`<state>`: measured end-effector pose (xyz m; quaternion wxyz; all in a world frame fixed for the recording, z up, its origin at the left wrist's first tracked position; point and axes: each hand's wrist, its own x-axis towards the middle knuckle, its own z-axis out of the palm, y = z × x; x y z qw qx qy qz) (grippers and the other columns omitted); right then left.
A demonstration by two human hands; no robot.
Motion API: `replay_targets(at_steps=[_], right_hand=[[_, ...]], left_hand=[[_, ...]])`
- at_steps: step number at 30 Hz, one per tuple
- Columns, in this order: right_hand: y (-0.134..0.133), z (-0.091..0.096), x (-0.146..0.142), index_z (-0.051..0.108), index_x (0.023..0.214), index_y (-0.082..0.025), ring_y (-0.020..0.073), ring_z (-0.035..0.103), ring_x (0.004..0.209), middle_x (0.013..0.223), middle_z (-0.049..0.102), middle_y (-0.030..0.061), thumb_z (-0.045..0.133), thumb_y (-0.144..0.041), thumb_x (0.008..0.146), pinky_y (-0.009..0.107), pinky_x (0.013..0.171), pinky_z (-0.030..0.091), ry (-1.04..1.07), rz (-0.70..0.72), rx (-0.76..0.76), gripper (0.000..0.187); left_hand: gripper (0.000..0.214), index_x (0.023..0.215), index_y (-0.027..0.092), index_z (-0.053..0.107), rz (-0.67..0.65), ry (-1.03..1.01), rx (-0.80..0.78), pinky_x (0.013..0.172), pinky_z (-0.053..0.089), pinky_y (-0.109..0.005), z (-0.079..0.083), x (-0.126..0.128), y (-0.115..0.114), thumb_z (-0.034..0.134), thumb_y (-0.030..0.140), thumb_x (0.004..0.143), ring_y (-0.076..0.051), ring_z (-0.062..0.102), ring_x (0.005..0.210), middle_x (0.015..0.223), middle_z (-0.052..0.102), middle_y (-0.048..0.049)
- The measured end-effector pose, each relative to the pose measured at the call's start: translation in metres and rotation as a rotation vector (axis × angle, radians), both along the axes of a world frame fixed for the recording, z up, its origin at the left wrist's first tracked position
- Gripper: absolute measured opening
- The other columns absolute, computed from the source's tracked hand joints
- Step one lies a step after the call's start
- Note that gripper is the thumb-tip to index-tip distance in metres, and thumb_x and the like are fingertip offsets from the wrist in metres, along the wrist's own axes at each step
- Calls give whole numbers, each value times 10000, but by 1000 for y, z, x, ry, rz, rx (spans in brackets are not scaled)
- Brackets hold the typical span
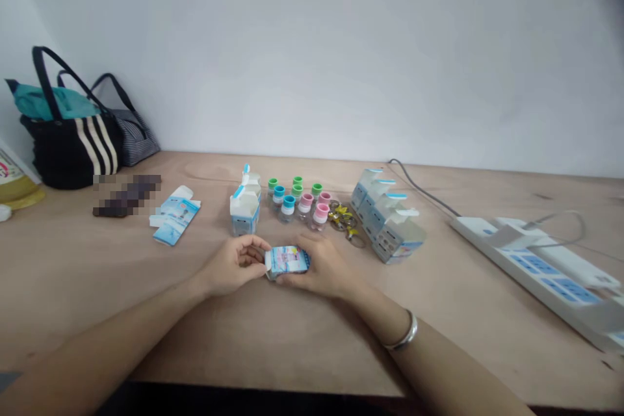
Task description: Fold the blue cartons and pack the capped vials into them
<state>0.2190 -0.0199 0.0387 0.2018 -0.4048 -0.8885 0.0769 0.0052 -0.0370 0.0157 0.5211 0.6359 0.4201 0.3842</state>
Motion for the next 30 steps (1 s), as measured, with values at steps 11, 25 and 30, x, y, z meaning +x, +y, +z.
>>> replay_targets(at_steps=[11, 25, 30], right_hand=[[-2, -3, -1, 633, 854, -189, 176, 565, 697, 809, 645, 58, 666, -605, 654, 253, 572, 354, -2, -67, 1, 463], [-12, -4, -7, 503, 1135, -170, 249, 595, 920, 1045, 622, 110, 721, -382, 656, 334, 755, 452, 174, 108, -65, 567], [-12, -1, -1, 353, 1310, -174, 297, 493, 1141, 1259, 505, 148, 731, -379, 636, 416, 927, 406, 186, 186, -20, 799]], left_hand=[[260, 933, 144, 570, 28, -4, 8, 696, 517, -281, -4, 1, 2, 623, 143, 678, -133, 600, 752, 818, 622, -35], [651, 1220, 247, 480, -152, 449, 437, 723, 486, -302, 14, -3, -6, 744, 345, 633, -177, 595, 809, 1130, 598, -56], [462, 1097, 235, 589, -138, 636, 392, 643, 470, -260, 32, -26, 0, 678, 251, 645, -186, 606, 797, 1025, 634, -43]])
